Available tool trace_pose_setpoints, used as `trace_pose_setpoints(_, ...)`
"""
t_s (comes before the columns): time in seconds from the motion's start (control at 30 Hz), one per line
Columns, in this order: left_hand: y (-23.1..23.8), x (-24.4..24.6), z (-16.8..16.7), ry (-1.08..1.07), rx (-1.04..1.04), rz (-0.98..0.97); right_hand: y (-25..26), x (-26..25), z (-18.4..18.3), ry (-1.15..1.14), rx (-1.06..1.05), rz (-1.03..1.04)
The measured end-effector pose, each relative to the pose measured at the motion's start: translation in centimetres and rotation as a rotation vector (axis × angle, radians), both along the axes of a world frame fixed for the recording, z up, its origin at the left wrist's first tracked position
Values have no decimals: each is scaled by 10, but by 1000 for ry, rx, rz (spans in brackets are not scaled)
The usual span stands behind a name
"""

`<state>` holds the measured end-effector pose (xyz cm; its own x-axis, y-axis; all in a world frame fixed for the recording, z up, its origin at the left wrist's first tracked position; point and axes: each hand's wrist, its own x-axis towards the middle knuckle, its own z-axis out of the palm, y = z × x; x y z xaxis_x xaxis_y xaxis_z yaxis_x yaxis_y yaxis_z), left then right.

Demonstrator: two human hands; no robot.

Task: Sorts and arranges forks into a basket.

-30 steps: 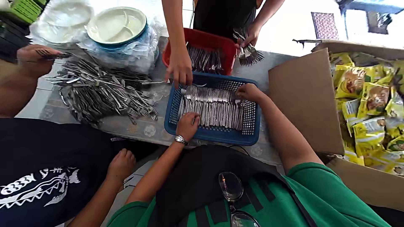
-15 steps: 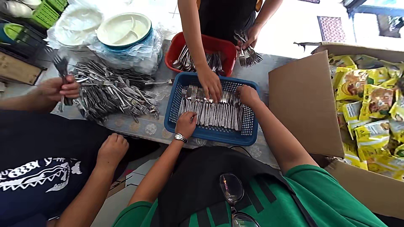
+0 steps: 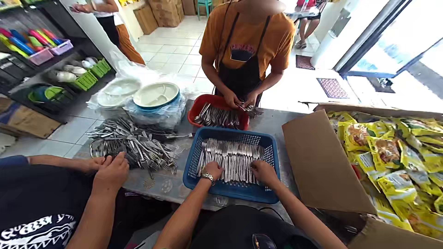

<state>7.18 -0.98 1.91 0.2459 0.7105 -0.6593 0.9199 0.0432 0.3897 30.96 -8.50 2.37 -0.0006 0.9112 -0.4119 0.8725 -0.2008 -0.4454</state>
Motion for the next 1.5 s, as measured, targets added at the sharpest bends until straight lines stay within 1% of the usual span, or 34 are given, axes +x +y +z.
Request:
trace_pose_setpoints(0.07,3,11,-3,104,-52,-57,6,-7,8,-26,-65,-11)
trace_pose_setpoints(0.17,4,20,-6,186,-77,-100,6,-16,14,-160,-282,75)
trace_pose_setpoints(0.23,1,20,-6,173,-34,-101,-4,-18,9,-238,-367,139)
trace_pose_setpoints(0.3,-4,18,-7,93,88,-154,-13,-18,1,-271,-403,178)
trace_pose_setpoints(0.4,-4,9,-22,-34,317,-435,-20,-17,-2,-306,-431,232)
trace_pose_setpoints(0.47,1,4,-34,-38,332,-620,-21,-18,-3,-318,-441,245)
trace_pose_setpoints(0.53,6,2,-43,-1,308,-717,-19,-17,-7,-315,-430,240)
trace_pose_setpoints(0.7,15,0,-49,-17,258,-717,-15,-10,-19,-284,-382,232)
trace_pose_setpoints(0.87,14,-1,-51,-21,273,-740,-17,-13,-17,-292,-400,237)
trace_pose_setpoints(0.93,14,4,-51,-23,296,-721,-15,-12,-15,-309,-395,245)
trace_pose_setpoints(1.1,6,15,-54,19,258,-659,-22,-13,-19,-290,-350,223)
trace_pose_setpoints(1.23,11,8,-58,-27,256,-683,-27,-12,-22,-284,-304,221)
trace_pose_setpoints(1.37,9,2,-55,-13,264,-705,-28,-14,-21,-278,-331,206)
trace_pose_setpoints(1.43,5,4,-56,19,275,-681,-28,-15,-24,-264,-325,197)
trace_pose_setpoints(1.5,7,7,-51,-45,331,-604,-24,-12,-18,-240,-263,173)
